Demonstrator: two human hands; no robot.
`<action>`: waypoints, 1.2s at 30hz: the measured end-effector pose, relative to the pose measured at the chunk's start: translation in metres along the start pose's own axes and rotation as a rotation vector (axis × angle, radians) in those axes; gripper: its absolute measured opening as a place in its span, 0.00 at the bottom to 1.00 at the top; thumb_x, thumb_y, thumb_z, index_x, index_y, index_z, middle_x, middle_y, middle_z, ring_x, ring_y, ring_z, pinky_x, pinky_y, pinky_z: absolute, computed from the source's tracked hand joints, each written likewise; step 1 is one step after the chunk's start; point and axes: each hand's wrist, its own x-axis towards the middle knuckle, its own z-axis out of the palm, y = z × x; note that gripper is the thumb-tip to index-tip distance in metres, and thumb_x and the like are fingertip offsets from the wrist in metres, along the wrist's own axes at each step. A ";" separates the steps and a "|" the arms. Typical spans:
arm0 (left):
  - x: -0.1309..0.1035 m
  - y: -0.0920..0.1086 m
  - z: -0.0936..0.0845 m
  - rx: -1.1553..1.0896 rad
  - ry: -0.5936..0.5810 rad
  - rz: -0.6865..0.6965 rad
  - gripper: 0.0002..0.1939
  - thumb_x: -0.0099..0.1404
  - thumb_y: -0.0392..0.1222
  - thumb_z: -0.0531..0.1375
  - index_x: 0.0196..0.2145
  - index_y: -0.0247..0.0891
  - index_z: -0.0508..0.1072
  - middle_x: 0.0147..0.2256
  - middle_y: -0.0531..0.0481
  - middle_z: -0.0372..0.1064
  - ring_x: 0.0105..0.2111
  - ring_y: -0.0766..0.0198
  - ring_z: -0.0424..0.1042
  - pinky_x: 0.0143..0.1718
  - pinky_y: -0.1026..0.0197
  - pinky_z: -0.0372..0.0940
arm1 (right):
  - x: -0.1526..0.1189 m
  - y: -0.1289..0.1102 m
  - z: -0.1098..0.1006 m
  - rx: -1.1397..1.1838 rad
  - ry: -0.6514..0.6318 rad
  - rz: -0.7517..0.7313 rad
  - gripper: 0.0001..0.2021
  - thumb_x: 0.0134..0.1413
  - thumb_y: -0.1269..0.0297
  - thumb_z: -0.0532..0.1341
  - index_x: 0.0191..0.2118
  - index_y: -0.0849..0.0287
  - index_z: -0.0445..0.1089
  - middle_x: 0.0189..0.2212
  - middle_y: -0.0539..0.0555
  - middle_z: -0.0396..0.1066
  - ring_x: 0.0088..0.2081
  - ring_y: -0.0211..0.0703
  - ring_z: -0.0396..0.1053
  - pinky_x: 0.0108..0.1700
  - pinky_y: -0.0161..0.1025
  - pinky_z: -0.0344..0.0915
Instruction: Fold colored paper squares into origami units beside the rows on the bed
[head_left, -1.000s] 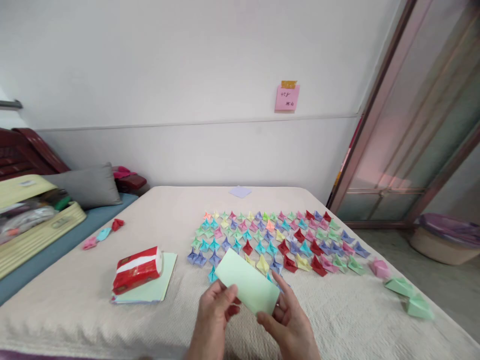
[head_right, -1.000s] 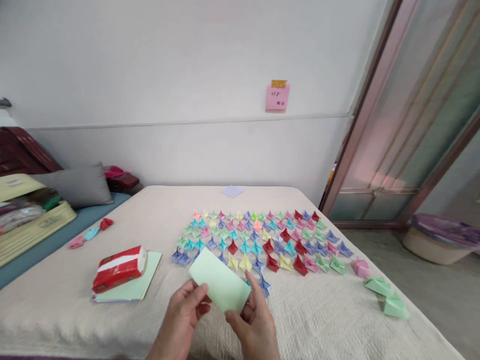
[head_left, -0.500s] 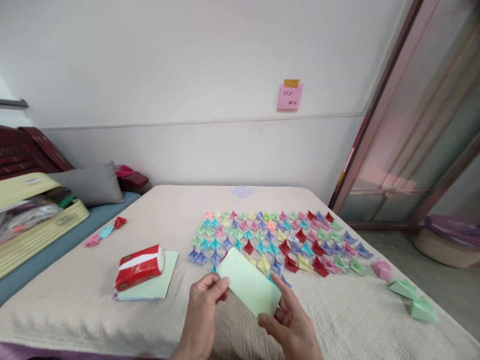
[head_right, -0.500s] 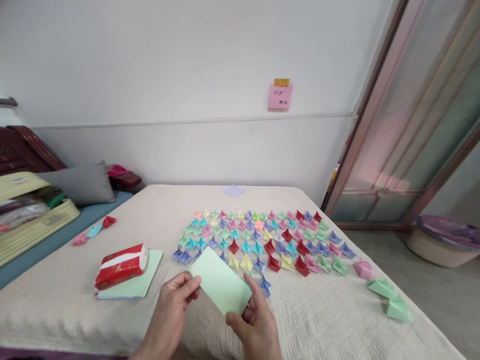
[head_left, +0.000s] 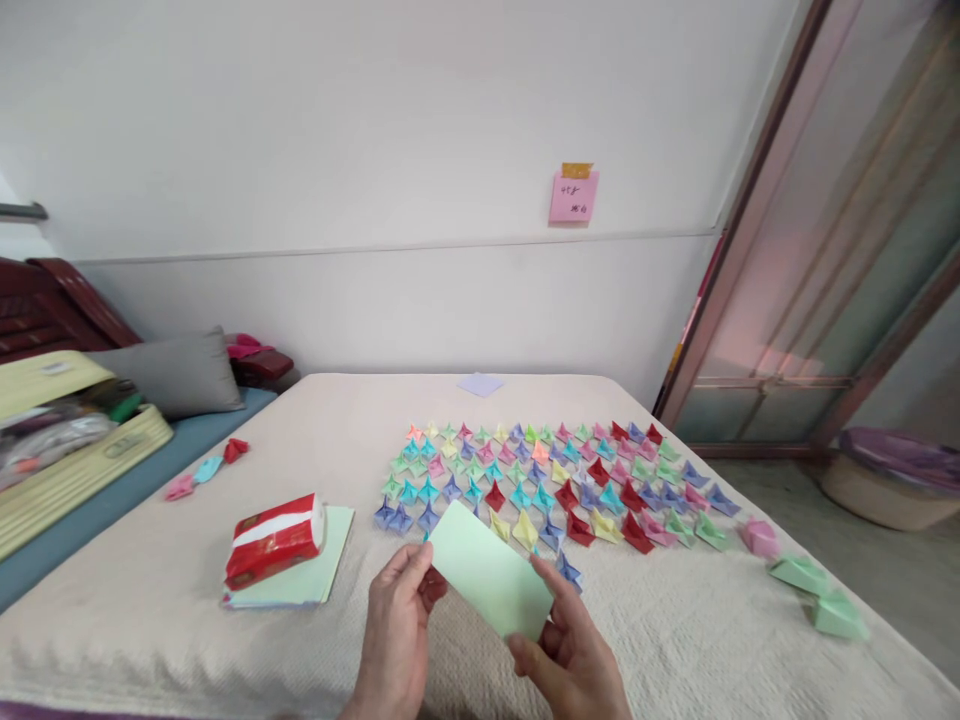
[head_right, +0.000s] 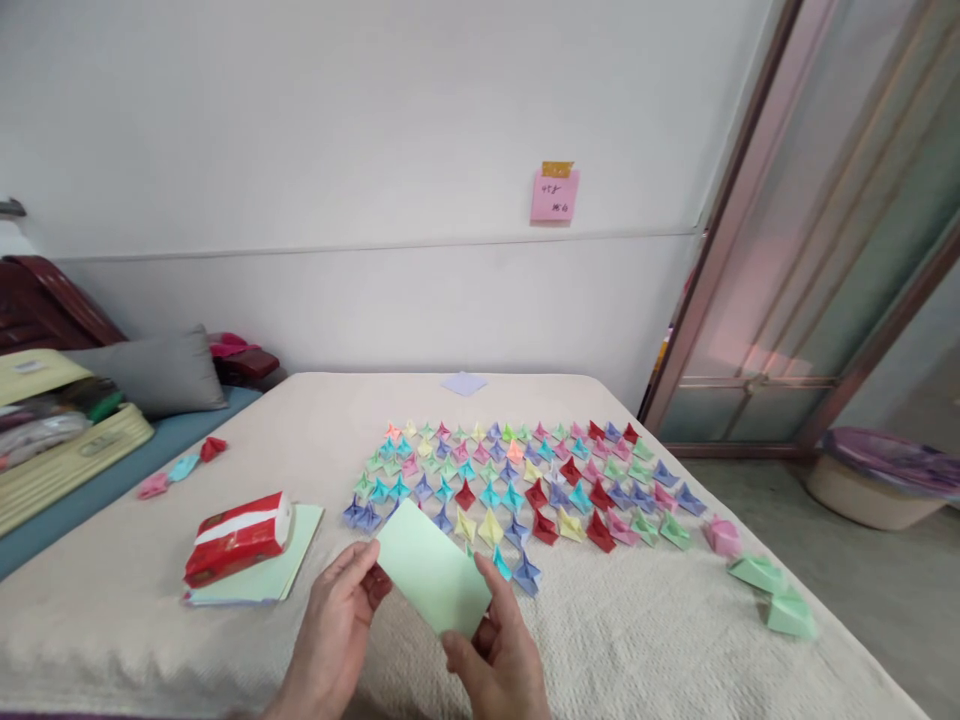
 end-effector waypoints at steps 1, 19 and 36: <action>-0.001 0.000 0.001 -0.007 -0.007 0.003 0.12 0.57 0.47 0.65 0.28 0.34 0.74 0.29 0.48 0.73 0.29 0.61 0.72 0.30 0.63 0.63 | -0.002 0.000 0.001 -0.028 -0.009 -0.004 0.36 0.40 0.57 0.71 0.57 0.53 0.63 0.25 0.49 0.71 0.21 0.39 0.65 0.22 0.36 0.63; -0.014 0.011 0.010 0.197 -0.270 -0.177 0.15 0.60 0.50 0.62 0.25 0.39 0.63 0.19 0.59 0.60 0.18 0.70 0.60 0.20 0.69 0.55 | 0.006 -0.056 -0.020 -0.214 -0.506 0.105 0.09 0.46 0.53 0.68 0.33 0.48 0.81 0.33 0.53 0.79 0.32 0.50 0.75 0.37 0.43 0.70; -0.030 -0.009 0.014 0.520 -0.405 0.285 0.11 0.58 0.44 0.65 0.20 0.38 0.78 0.24 0.48 0.69 0.26 0.61 0.65 0.29 0.63 0.59 | 0.010 -0.061 -0.021 -0.246 -0.268 -0.051 0.10 0.46 0.56 0.68 0.23 0.56 0.79 0.25 0.52 0.72 0.33 0.47 0.67 0.40 0.40 0.63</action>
